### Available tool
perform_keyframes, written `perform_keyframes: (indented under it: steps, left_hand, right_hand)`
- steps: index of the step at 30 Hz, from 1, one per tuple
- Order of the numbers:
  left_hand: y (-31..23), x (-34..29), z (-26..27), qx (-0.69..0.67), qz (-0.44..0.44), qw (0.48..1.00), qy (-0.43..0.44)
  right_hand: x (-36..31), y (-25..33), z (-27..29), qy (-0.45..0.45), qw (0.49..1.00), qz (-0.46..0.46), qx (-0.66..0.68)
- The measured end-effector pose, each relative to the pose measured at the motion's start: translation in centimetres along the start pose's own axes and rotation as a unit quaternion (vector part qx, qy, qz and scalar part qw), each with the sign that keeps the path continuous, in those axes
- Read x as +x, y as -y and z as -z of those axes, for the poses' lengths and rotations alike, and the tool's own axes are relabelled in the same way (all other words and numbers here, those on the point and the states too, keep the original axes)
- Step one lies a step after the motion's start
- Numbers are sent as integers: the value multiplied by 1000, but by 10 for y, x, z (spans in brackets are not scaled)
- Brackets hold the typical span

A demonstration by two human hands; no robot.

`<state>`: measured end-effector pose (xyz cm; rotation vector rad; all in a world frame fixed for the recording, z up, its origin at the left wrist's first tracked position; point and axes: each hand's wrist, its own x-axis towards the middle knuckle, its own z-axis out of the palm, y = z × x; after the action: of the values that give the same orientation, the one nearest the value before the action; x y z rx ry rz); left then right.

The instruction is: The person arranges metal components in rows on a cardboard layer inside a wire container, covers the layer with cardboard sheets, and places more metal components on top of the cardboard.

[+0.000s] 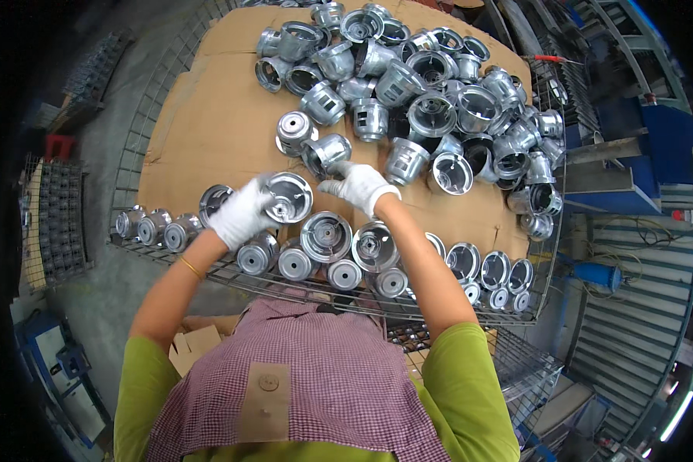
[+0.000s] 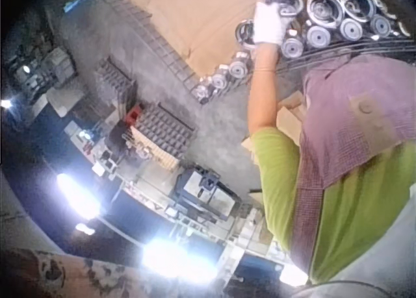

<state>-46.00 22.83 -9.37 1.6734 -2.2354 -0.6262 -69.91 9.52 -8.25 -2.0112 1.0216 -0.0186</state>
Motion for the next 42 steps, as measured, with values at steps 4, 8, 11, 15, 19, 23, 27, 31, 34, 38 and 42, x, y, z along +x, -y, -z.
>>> perform_keyframes:
  steps: [4, 8, 11, 15, 19, 23, 27, 31, 34, 38, 42]
  left_hand:
    - [-11, -26, -10, -42, 83, 993, 71]
    - [-21, -27, -20, -90, 146, 985, -35]
    - [-25, -13, -25, -45, 234, 971, -32]
    - [-18, -17, -24, -54, 191, 978, -60]
    - [-22, -38, -33, -18, 203, 979, -24]
    - [-35, -41, 12, 81, 195, 972, -102]
    - [4, -43, 76, 141, 228, 950, -159]
    - [107, -42, 54, -135, 257, 948, 127]
    - [115, -31, 44, -130, 238, 953, 132]
    - [88, -18, 28, -58, 163, 975, 142]
    - [80, -22, 41, -63, 159, 965, 198]
  right_hand:
    - [9, 2, -4, -38, 999, -18, -16]
    - [15, 7, -2, -186, 980, -54, -51]
    - [27, 9, -4, -187, 973, -34, -133]
    - [34, 15, -4, -131, 975, -33, -177]
    - [34, 19, -6, -130, 976, -18, -174]
    - [17, 39, -5, -292, 929, 88, -209]
    - [10, 69, -37, -79, 963, 204, -156]
    - [36, 69, -81, 139, 961, 50, -232]
    - [39, 65, -94, 134, 965, -14, -224]
    - [31, 71, -87, 124, 966, -52, -222]
    - [30, 71, -87, 118, 966, -65, -222]
